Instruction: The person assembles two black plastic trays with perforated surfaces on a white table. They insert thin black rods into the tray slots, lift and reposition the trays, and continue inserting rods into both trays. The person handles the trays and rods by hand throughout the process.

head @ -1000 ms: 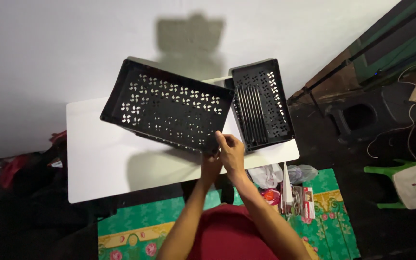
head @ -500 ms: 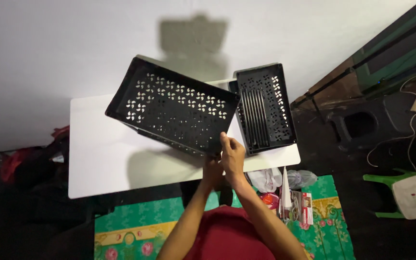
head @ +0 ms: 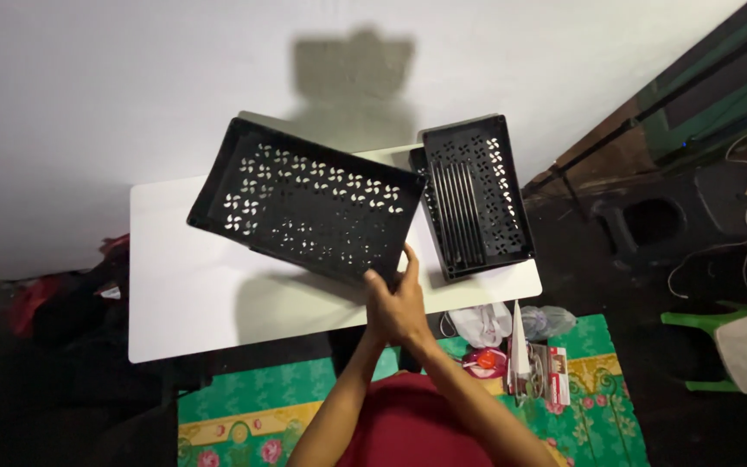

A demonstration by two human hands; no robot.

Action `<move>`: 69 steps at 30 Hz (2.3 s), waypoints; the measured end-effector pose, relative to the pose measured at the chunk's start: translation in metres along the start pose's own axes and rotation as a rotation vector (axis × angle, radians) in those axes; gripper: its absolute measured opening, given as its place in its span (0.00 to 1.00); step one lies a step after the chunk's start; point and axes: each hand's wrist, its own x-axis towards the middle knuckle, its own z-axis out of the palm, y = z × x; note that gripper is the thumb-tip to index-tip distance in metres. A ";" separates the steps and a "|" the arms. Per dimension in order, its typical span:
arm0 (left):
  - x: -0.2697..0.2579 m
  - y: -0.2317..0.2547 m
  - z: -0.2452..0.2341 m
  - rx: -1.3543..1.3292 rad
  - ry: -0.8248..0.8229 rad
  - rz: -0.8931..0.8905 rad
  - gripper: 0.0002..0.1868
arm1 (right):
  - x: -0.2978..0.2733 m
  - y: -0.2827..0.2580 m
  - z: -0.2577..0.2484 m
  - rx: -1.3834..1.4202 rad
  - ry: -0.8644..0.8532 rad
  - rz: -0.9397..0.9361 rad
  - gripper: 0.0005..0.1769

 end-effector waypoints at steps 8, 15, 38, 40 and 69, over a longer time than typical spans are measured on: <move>0.023 -0.060 -0.021 -1.141 -0.360 -0.316 0.33 | 0.002 0.004 -0.015 -0.138 -0.142 -0.337 0.65; 0.011 -0.063 -0.018 -0.591 -0.151 -0.073 0.28 | -0.004 0.021 -0.001 -0.277 0.023 -0.344 0.62; 0.028 -0.055 -0.029 -0.909 -0.417 -0.244 0.32 | 0.001 0.019 -0.002 -0.326 0.033 -0.483 0.62; 0.028 -0.056 -0.037 -0.742 -0.496 -0.221 0.30 | -0.001 0.015 -0.006 -0.255 -0.006 -0.447 0.60; 0.013 -0.055 -0.015 -0.799 -0.105 -0.273 0.25 | -0.006 0.027 0.001 -0.324 0.119 -0.499 0.55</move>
